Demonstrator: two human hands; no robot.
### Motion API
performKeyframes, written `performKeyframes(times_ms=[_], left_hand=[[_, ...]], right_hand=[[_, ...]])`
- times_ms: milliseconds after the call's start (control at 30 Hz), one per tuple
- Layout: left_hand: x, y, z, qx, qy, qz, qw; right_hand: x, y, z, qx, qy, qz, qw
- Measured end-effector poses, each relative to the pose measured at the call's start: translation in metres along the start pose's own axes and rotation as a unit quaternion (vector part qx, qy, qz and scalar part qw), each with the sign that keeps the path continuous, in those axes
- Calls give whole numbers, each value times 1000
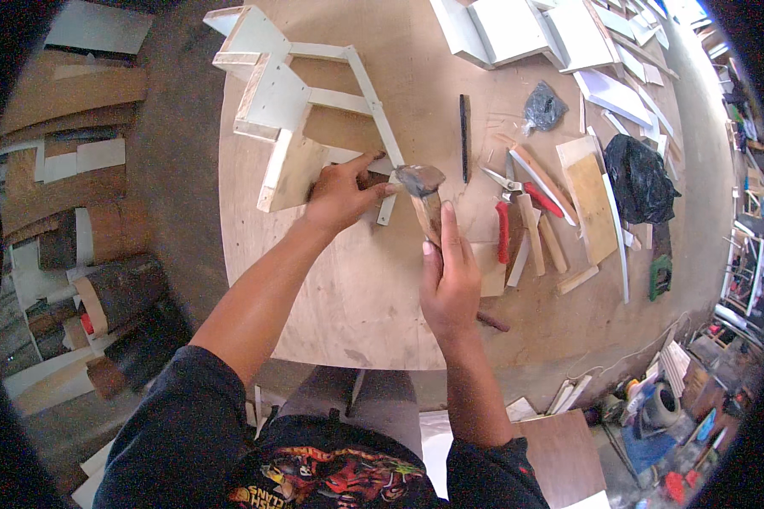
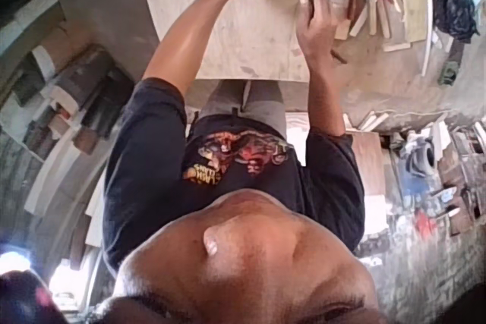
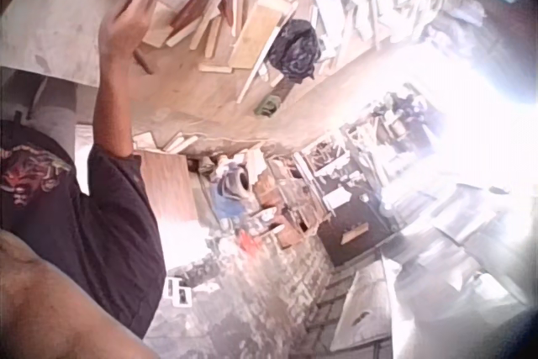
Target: The person assembles a small wooden stepped structure by hammering nails through small blocks into the main frame, using a pen to mark positions, and then holds up the finished unit.
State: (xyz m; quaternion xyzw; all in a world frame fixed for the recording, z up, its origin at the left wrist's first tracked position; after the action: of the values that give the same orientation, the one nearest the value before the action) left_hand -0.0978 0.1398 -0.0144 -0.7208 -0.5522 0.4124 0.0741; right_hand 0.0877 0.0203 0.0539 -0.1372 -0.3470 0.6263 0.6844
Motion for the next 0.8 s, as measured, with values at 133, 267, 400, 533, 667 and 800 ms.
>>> performKeyframes(times_ms=[133, 267, 400, 533, 667, 800], left_hand=[[2, 1, 3, 12, -7, 4, 1000], [0, -1, 0, -2, -23, 16, 1000], [-1, -2, 0, 10, -14, 10, 1000], [-2, -3, -3, 24, -34, 47, 998], [0, 0, 1, 31, -19, 30, 999], [2, 3, 4, 12, 10, 3, 1000]], right_hand=[[3, 13, 5, -60, -1, 42, 997], [1, 13, 15, -75, 0, 21, 997], [-1, 29, 10, -123, -29, 10, 992], [-2, 27, 16, -137, -28, 0, 990], [-3, 38, 12, -140, -21, 1, 990], [-2, 33, 16, -120, -13, 14, 993]])
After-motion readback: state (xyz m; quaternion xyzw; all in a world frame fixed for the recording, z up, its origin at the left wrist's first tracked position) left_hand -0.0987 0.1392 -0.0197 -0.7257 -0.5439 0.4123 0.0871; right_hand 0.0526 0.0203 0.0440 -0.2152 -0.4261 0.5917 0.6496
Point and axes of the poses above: each hand's wrist, its own x-axis towards the middle knuckle, its own y-axis out of the palm, z = x × y, the point moved 5 cm from there along x, towards the middle knuckle, and after that the axes turned 12 degrees about -y, right-handed, at the moved point
